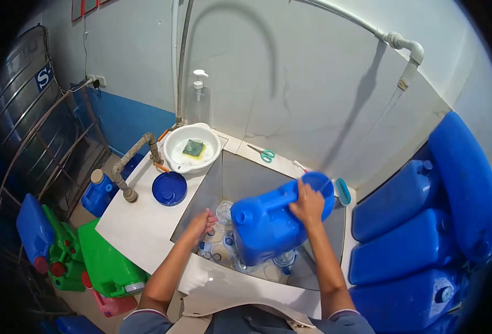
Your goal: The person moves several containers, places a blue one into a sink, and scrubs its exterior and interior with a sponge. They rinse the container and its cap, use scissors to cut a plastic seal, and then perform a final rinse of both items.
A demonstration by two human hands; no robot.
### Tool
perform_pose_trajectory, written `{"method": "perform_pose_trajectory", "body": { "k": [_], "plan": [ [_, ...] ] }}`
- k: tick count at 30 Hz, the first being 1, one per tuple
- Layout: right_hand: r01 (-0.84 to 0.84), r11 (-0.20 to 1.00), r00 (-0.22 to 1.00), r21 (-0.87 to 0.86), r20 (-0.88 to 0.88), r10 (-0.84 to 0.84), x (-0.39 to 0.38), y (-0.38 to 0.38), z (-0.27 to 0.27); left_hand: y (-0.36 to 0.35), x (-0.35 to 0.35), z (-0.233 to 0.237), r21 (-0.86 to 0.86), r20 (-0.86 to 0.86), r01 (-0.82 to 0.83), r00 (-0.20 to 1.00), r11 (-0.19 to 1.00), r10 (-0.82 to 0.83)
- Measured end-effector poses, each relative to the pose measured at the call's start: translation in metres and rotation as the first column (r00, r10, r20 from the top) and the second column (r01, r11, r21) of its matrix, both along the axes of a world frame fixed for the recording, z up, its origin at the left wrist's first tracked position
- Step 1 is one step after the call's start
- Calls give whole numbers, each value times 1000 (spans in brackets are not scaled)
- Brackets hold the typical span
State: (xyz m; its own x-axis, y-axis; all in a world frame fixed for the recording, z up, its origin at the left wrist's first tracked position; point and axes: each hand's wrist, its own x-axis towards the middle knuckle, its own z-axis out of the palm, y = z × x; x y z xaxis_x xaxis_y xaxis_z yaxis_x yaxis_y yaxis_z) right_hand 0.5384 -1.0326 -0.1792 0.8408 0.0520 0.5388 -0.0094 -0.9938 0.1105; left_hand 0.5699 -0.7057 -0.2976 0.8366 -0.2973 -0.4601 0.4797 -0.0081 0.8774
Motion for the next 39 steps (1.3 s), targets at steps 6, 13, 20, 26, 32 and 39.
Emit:
{"method": "perform_pose_trajectory", "body": {
  "k": [6, 13, 20, 26, 32, 39],
  "plan": [
    [-124, 958, 936, 259, 352, 26, 5, -3, 161, -2, 26, 7, -113, -172, -87, 983, 990, 67],
    [156, 932, 969, 328, 133, -209, 27, -35, 194, -29, -35, 19, -579, -227, -156, 974, 801, 26],
    [163, 775, 969, 610, 47, -241, 11, -30, 180, 69, -25, 158, -391, 118, -199, 958, 899, 263],
    [327, 857, 943, 398, -70, -327, 27, -42, 179, 40, -40, 95, -448, 8, -278, 949, 849, 315],
    [221, 790, 966, 572, -17, -258, -1, -15, 202, 81, -35, 163, -409, 163, -230, 934, 883, 318],
    [204, 807, 966, 555, 19, -257, 27, -57, 175, 43, -25, 102, -526, 39, -269, 940, 807, 339]
  ]
}}
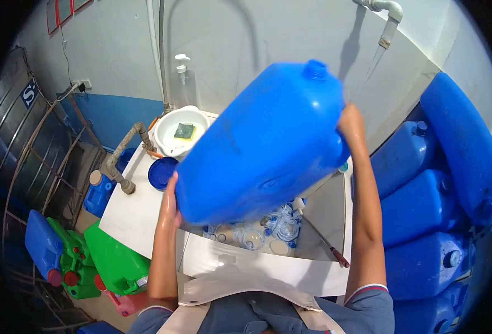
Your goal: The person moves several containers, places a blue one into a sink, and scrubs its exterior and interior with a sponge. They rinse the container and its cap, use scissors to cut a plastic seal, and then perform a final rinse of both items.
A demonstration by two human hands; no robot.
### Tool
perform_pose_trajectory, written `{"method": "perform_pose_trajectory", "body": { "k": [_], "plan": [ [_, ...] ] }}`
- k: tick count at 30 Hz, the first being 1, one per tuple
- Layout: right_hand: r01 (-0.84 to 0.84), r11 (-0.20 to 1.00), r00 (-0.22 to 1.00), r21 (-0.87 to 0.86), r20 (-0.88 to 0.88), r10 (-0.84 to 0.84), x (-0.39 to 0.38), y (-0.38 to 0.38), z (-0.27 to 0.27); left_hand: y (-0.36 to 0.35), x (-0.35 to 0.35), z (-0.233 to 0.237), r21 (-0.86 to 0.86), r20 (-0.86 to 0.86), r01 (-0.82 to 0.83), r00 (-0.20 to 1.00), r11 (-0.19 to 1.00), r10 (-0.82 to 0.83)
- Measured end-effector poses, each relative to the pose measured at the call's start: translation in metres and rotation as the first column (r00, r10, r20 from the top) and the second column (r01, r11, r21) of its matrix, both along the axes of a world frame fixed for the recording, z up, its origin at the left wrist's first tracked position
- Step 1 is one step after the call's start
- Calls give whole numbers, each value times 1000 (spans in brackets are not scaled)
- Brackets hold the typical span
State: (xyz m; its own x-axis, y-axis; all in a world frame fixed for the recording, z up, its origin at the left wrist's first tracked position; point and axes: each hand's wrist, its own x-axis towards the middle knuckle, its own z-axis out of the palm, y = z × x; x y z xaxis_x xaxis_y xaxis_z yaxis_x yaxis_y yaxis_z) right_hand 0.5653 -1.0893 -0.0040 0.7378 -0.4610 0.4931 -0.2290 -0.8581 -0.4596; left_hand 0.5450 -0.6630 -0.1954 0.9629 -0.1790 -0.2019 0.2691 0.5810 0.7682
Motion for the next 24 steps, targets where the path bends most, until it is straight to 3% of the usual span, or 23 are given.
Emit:
{"method": "perform_pose_trajectory", "body": {
  "k": [2, 4, 5, 7, 8, 12, 14, 16, 17, 18, 20, 21, 22, 24],
  "plan": [
    [68, 996, 968, -66, -236, -82, -8, 23, -1, 9, -7, -18, 68, -129, 54, 991, 996, -45],
    [77, 997, 976, -18, -205, -79, -24, 39, 15, 27, -10, 17, 118, -63, 42, 997, 992, -35],
    [53, 997, 994, 51, -100, -48, -27, 37, 16, 37, -6, 35, 122, -53, 63, 997, 990, -57],
    [-16, 992, 997, 128, 73, 6, -34, 37, 29, 31, 3, 72, 129, 99, -8, 995, 992, -5],
    [-13, 991, 998, 137, 61, 4, -31, 30, 28, 28, 6, 76, 143, 174, -57, 984, 988, 32],
    [-61, 990, 993, 123, 110, 48, -1, 0, -1, -9, 10, 40, 126, 56, -90, 995, 988, 84],
    [-46, 994, 993, 98, -108, 57, 13, -15, -42, -6, 6, 22, 158, -60, -22, 998, 987, 32],
    [-113, 967, 992, 226, -37, 125, 23, -54, -117, -1, 4, 49, 291, 54, -49, 998, 955, 35],
    [-203, 954, 979, 221, 42, 198, 22, -79, -164, -2, 7, 65, 322, 176, -125, 982, 938, 71],
    [-291, 933, 955, 211, 116, 272, 16, -95, -196, -6, 11, 84, 353, 178, -138, 981, 926, 79],
    [-289, 930, 956, 226, 113, 270, 10, -80, -211, -24, 14, 122, 417, 290, -164, 956, 894, 40],
    [-287, 927, 957, 243, 117, 266, 8, -63, -221, -42, 21, 126, 356, 470, -297, 876, 886, 105],
    [-284, 922, 958, 263, 120, 261, -1, -52, -232, -59, 18, 143, 356, 550, -256, 835, 899, 20],
    [-280, 910, 959, 305, 132, 251, -18, -25, -256, -93, 8, 167, 486, 679, -323, 725, 812, -118]
  ]
}}
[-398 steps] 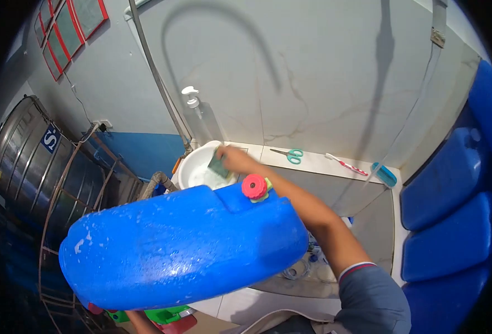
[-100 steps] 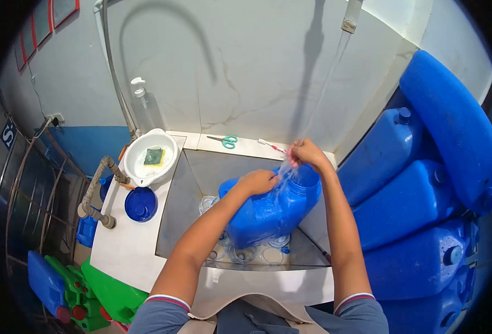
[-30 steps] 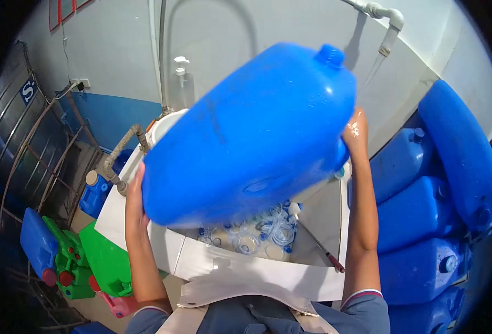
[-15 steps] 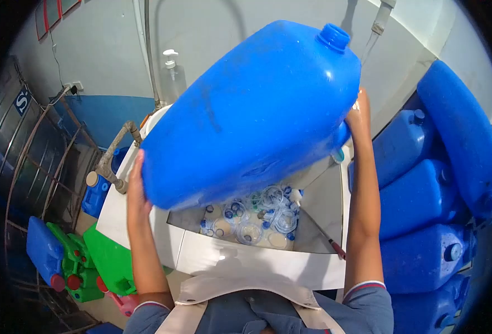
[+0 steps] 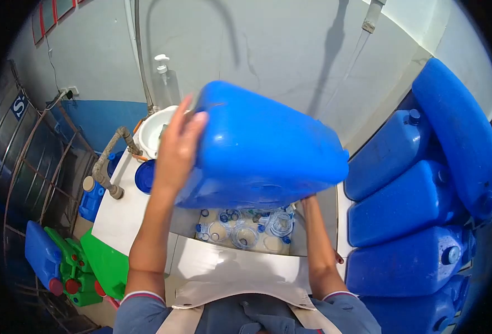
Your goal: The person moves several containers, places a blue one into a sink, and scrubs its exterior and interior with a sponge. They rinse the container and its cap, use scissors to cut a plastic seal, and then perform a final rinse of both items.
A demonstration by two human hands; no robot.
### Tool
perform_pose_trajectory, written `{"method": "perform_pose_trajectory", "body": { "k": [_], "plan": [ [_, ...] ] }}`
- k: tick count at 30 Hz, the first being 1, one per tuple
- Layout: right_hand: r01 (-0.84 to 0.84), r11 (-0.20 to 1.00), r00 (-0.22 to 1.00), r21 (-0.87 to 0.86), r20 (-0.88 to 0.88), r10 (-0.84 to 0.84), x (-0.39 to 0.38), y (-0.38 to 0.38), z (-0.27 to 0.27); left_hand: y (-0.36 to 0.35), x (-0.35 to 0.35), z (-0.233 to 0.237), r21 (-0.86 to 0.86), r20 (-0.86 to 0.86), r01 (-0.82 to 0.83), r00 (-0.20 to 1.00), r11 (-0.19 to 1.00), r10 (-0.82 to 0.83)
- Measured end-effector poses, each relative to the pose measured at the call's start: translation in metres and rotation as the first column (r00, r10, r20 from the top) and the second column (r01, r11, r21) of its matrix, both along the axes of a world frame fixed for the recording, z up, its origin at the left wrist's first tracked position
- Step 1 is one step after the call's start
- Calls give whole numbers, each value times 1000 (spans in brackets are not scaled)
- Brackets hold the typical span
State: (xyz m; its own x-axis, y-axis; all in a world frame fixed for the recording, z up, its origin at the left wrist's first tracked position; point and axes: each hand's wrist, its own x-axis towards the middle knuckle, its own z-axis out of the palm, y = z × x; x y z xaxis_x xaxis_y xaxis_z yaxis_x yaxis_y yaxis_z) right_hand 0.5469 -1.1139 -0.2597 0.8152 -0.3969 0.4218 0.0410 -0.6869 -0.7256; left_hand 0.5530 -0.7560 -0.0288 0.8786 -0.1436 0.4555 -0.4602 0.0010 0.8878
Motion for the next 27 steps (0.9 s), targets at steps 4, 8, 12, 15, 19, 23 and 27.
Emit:
{"method": "perform_pose_trajectory", "body": {
  "k": [4, 8, 12, 15, 19, 23, 27],
  "plan": [
    [12, 995, 1000, 94, 13, -13, -16, 39, -28, -54, -18, 26, 255, 214, 106, 963, 961, -163],
    [26, 983, 998, 182, 51, -36, -13, 71, -40, -96, -33, 43, 327, 369, 208, 870, 922, -327],
    [36, 961, 996, 275, 68, -57, -15, 71, -45, -117, -41, 62, 414, 461, 232, 780, 880, -422],
    [48, 941, 995, 336, 67, -74, -10, 41, -34, -100, -38, 76, 414, 427, 204, 817, 887, -387],
    [61, 903, 990, 424, 90, -109, -44, -38, -26, -36, -12, 58, 303, 71, 198, 971, 932, -229],
    [78, 859, 982, 506, 109, -154, -57, -100, -13, -7, 29, -4, 453, -26, -34, 998, 891, 52],
    [387, 893, 911, -231, -56, -409, -46, 23, 77, -50, 32, -48, 521, 38, 76, 993, 850, -112]
  ]
}}
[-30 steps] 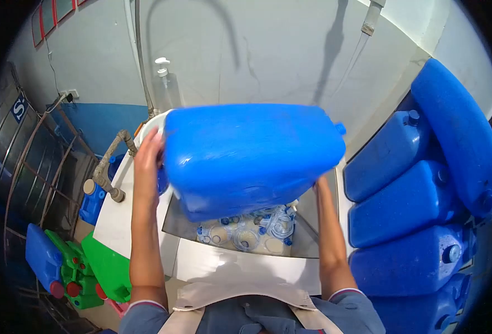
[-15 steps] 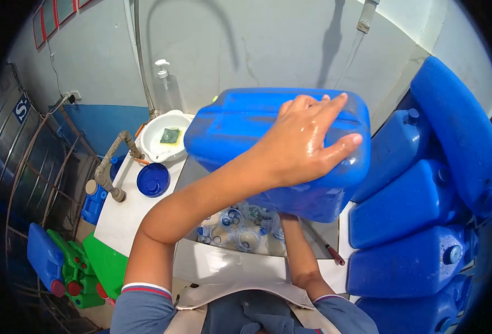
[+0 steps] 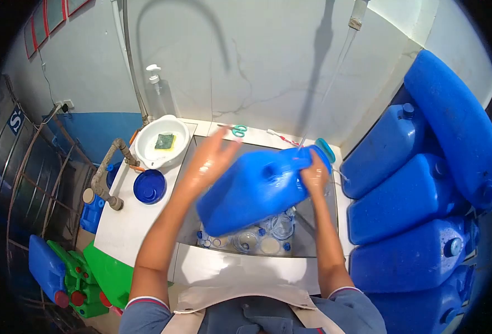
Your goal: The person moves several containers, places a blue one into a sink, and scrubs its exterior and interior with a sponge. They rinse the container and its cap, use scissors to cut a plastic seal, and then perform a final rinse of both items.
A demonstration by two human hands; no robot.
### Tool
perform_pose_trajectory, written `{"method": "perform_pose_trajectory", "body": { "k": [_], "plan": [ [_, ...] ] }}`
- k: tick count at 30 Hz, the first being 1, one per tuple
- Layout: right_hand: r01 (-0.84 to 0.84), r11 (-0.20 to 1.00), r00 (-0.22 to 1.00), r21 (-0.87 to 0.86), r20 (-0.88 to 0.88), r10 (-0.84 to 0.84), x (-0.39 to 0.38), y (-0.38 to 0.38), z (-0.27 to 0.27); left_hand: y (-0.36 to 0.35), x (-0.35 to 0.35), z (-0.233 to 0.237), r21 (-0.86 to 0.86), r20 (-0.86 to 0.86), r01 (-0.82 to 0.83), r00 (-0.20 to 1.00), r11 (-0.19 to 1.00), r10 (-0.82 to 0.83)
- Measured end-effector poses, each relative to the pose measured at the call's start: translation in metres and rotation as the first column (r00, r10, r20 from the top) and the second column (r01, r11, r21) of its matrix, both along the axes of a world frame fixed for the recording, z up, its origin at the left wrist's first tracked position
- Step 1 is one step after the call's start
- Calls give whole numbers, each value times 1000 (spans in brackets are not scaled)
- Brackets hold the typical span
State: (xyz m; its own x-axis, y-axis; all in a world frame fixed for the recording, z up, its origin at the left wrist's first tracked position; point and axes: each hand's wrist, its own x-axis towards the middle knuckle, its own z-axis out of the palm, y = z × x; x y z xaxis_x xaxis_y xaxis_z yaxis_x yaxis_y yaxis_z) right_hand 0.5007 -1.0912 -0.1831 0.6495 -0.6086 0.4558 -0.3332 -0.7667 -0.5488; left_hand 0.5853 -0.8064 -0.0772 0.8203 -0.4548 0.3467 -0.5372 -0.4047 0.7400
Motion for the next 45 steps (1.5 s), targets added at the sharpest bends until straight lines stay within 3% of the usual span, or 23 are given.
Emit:
{"method": "perform_pose_trajectory", "body": {
  "k": [3, 4, 7, 10, 12, 13, 14, 15, 16, 18, 21, 23, 25, 29, 31, 32, 33, 34, 35, 36, 40, 43, 45],
  "plan": [
    [-220, 890, 974, -399, -134, 181, 25, 48, -7, -44, -6, -46, 259, -64, 187, 982, 948, -176],
    [-222, 888, 974, -403, -130, 185, 30, 50, -16, -55, -5, -67, 251, -100, 323, 946, 913, -307],
    [-373, 770, 928, -517, -221, 301, 34, 47, -29, -81, -12, -128, 370, -108, 336, 942, 866, -319],
    [-490, 763, 861, -422, -369, 350, 32, 19, -24, -98, -26, -135, 328, -119, 221, 974, 918, -192],
    [-696, 715, 685, 66, -238, 689, 50, -24, -34, -107, -43, -131, 327, -132, 220, 974, 919, -186],
    [-474, 676, 660, 564, -281, 697, 59, -21, 7, -111, -50, -130, 337, -134, 209, 976, 918, -173],
    [-321, 352, 857, 879, 112, 503, 71, -21, 8, -115, -56, -131, 341, -137, 215, 974, 915, -178],
    [-305, -118, 946, 945, 315, 73, 80, -21, 0, -120, -63, -132, 315, -112, 201, 978, 928, -174],
    [-305, -118, 947, 945, 315, 68, 91, -27, -23, -124, -70, -133, 286, -85, 185, 982, 940, -167],
    [-514, -39, 809, 857, 470, -353, 120, -41, -70, -132, -83, -138, 283, -71, 159, 987, 946, -144],
    [-562, -108, 710, 820, 411, -573, 129, -15, -52, -129, -84, -138, 270, -79, 134, 990, 954, -117],
    [-495, -67, 770, 866, 402, -496, 124, -7, -43, -123, -81, -135, 261, -94, 144, 988, 955, -123],
    [-401, -279, 903, 873, 325, -279, 121, -1, -36, -112, -78, -133, 275, -139, 167, 981, 947, -133],
    [-297, -223, 954, 928, 300, -21, 119, -23, -47, -103, -69, -140, 259, -96, 231, 972, 938, -213],
    [11, 226, 911, 974, -103, 400, 106, -9, -22, -103, -60, -137, 301, -124, 199, 978, 933, -169],
    [-111, 444, 763, 889, -210, 611, 103, -13, -18, -102, -55, -137, 300, -126, 203, 977, 932, -172],
    [-110, 446, 764, 888, -212, 609, 99, -8, -2, -101, -48, -137, 315, -127, 215, 975, 925, -184],
    [-296, 762, 584, 576, -522, 621, 93, -6, 17, -100, -41, -138, 329, -128, 226, 973, 917, -194],
    [-535, 828, 433, 164, -788, 437, 83, 1, 41, -96, -33, -138, 330, -129, 228, 972, 916, -195],
    [-631, 775, 312, 44, -900, 305, 71, 8, 61, -92, -23, -137, 332, -118, 229, 972, 915, -201],
    [-809, 586, 163, -42, -975, 154, 53, -17, 59, -78, 12, -135, 365, -100, 236, 972, 901, -214],
    [-764, 645, 60, 17, -993, 97, 52, -16, 49, -78, 20, -134, 408, -87, 267, 963, 873, -254],
    [-759, 651, 144, -25, -981, 130, 51, -20, 42, -80, 22, -131, 419, -77, 287, 957, 862, -281]
  ]
}}
